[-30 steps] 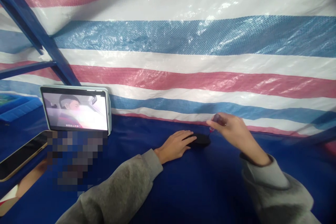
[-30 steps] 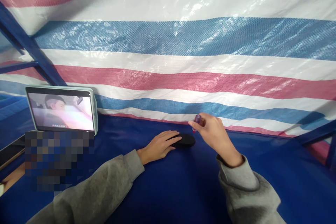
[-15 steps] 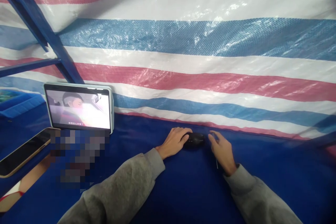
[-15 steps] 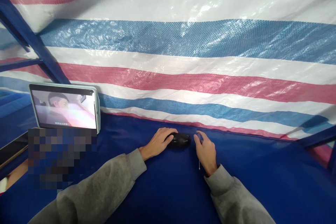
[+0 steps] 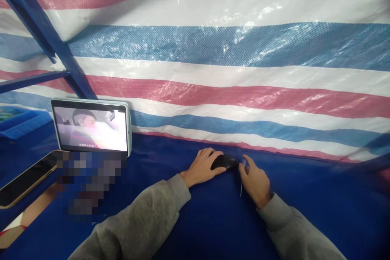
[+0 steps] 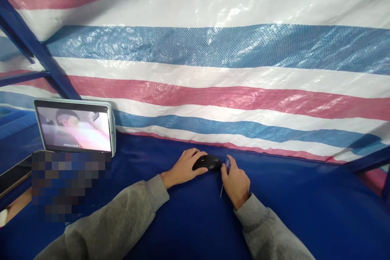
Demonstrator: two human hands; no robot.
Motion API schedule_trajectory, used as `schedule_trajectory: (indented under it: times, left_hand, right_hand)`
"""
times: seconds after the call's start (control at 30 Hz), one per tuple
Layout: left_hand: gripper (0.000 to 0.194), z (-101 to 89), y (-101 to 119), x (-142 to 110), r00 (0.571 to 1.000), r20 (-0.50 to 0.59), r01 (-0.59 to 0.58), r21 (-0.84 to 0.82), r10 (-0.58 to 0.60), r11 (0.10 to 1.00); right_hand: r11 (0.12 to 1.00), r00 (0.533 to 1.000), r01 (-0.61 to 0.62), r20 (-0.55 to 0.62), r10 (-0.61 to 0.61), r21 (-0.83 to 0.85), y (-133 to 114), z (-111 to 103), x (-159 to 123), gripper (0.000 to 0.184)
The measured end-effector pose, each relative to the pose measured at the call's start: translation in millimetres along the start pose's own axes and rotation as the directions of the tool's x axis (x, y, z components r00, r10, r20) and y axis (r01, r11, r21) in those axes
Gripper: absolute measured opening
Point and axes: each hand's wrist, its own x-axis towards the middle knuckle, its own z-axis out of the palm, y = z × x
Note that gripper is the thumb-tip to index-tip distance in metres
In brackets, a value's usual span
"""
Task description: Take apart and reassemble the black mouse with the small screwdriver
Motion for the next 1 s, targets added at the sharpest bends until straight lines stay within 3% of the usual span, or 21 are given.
schedule_trajectory:
  times: [0.23, 0.43, 0.57, 0.73, 0.83, 1.0]
  left_hand:
    - [0.045, 1.9, -4.5, -0.3, 0.999, -0.006, -0.045, -0.060, 0.045, 0.997]
    - [0.037, -0.4, -3.8, -0.2, 0.998, -0.022, -0.066, -0.071, 0.065, 0.995]
    - [0.030, -2.5, -0.4, -1.8, 0.994, -0.108, -0.026, -0.047, 0.020, 0.999]
    - [0.025, 0.1, 2.7, -5.4, 0.987, -0.160, -0.023, -0.011, 0.021, 1.000]
    - [0.024, 2.1, 2.6, -6.0, 0.983, -0.183, -0.025, -0.016, 0.021, 1.000]
    - [0.020, 4.2, -1.2, -4.7, 0.976, -0.214, -0.041, -0.025, 0.035, 0.999]
  right_hand:
    - [0.998, 0.998, 0.064, 0.001, -0.064, 0.018, 5.6, 3.0, -1.5, 0.044]
    - [0.960, 0.962, 0.221, -0.199, -0.186, 0.173, 13.1, 12.2, -0.1, 0.038]
    - [0.942, 0.938, 0.276, -0.268, -0.220, 0.193, 15.2, 15.6, -0.2, 0.034]
    - [0.841, 0.831, 0.497, -0.397, -0.391, 0.212, 11.5, 14.4, -0.9, 0.033]
    - [0.781, 0.790, 0.586, -0.368, -0.491, 0.217, 10.5, 16.0, -0.6, 0.034]
    - [0.767, 0.816, 0.576, -0.252, -0.520, 0.283, 12.6, 19.5, 0.2, 0.038]
